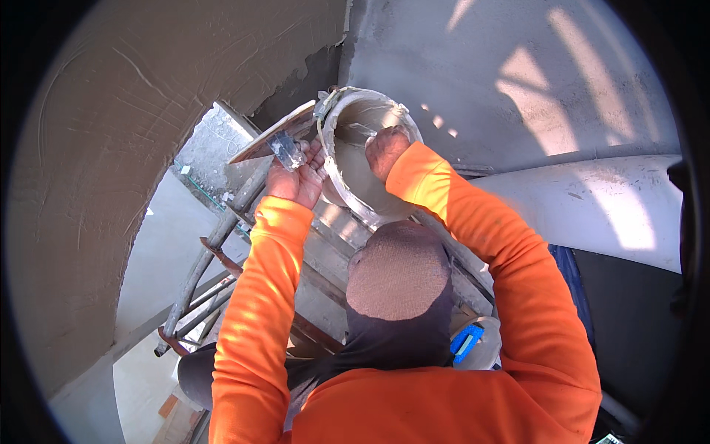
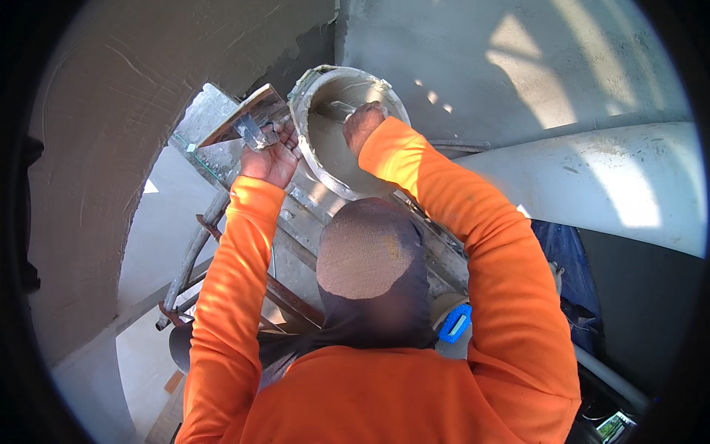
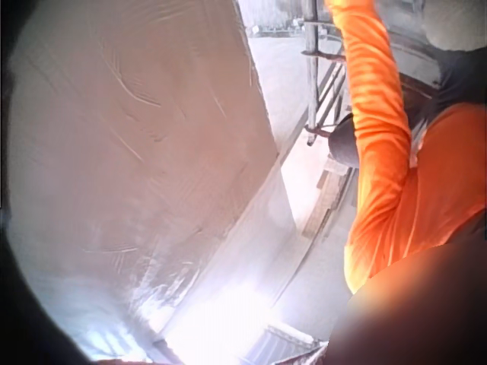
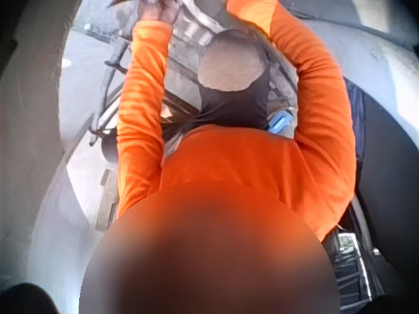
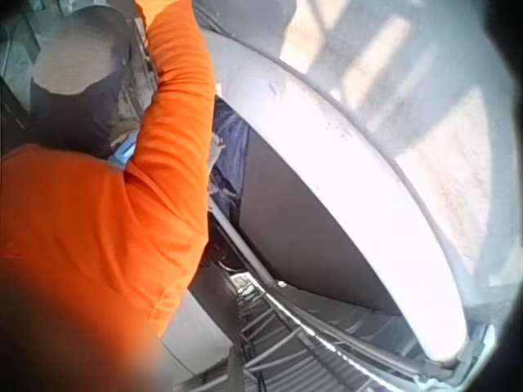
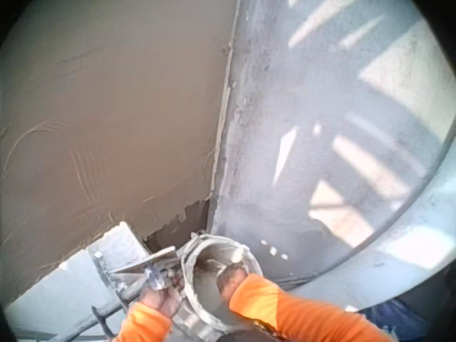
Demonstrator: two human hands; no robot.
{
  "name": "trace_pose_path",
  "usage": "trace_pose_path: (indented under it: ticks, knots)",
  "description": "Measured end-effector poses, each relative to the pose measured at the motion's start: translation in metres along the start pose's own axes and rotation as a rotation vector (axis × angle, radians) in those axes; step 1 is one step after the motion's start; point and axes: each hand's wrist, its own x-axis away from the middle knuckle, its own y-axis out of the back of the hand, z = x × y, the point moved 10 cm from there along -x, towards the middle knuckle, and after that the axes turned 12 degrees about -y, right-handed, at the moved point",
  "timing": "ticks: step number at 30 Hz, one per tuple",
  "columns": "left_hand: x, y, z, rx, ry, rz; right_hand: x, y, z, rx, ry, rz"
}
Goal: The person scoops plaster from a bucket with a hand trowel and applies it to a ceiling using a trowel. The person repeatedly smooths the plaster across the ceiling surface.
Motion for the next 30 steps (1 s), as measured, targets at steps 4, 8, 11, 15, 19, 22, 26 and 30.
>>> trace_pose_path:
  ticks: [4,8,11,15,19,22,26,30]
  knots:
    - [-0.009,-0.007,-0.018,-0.058,-0.06,0.028,0.028,0.016,0.021,-0.149,0.107,-0.351]
    - [-0.006,0.002,-0.037,-0.045,-0.077,0.015,0.045,0.001,0.013,-0.22,0.221,-0.203]
    - [-0.003,0.002,-0.032,-0.004,-0.033,0.018,0.032,0.007,-0.021,-0.289,0.075,-0.291]
    - [-0.003,-0.007,-0.023,-0.124,-0.074,0.105,0.014,0.002,-0.032,-0.332,-0.073,-0.292]
    - [0.002,0.002,-0.024,-0.097,-0.079,0.008,0.031,-0.047,-0.01,-0.3,-0.023,0.209]
    - [0.005,-0.005,-0.022,-0.096,-0.089,0.058,0.045,-0.057,-0.021,-0.463,-0.129,0.365]
    - [0.009,-0.02,0.0,-0.205,-0.069,0.104,0.035,-0.035,-0.054,-0.359,-0.267,0.082]
    - [0.013,-0.038,0.017,-0.152,-0.093,0.121,0.027,-0.06,-0.064,-0.385,-0.294,0.174]
